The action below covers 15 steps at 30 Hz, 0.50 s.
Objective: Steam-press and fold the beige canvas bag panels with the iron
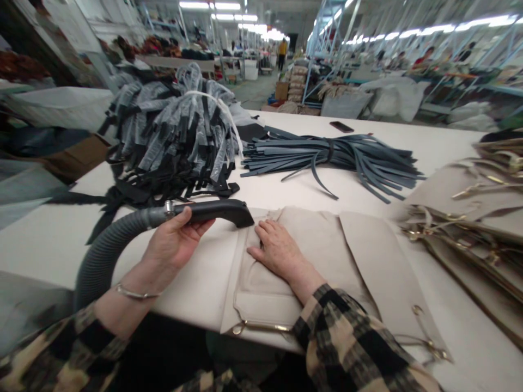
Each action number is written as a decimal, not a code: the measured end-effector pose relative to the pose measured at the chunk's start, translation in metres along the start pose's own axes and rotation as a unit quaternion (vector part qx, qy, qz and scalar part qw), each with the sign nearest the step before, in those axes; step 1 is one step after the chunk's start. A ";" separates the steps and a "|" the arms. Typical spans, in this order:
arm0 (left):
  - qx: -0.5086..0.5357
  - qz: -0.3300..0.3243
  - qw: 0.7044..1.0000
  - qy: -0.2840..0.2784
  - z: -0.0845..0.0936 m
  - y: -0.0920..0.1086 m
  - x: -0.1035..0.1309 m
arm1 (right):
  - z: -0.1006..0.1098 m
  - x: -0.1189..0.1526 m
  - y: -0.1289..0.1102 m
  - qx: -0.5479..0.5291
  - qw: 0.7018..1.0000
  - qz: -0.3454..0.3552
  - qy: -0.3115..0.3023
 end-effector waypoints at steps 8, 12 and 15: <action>0.000 -0.024 1.000 -0.016 0.003 0.013 0.020 | -0.008 -0.008 0.016 -0.031 0.998 -0.047 -0.011; -0.036 -0.042 0.995 -0.087 -0.009 0.026 0.050 | -0.015 -0.025 0.029 -0.037 0.996 -0.084 -0.014; -0.079 -0.044 0.991 -0.100 -0.004 0.036 0.084 | -0.002 -0.031 0.032 -0.074 0.990 -0.121 -0.026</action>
Point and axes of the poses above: each hand's wrist, its own x-axis away from the middle knuckle, its own z-axis out of the back of the hand, y = z × x, the point moved 4 cm from there along -x, towards the middle knuckle, and after that the axes turned 12 degrees about z, right-handed, at the moved point
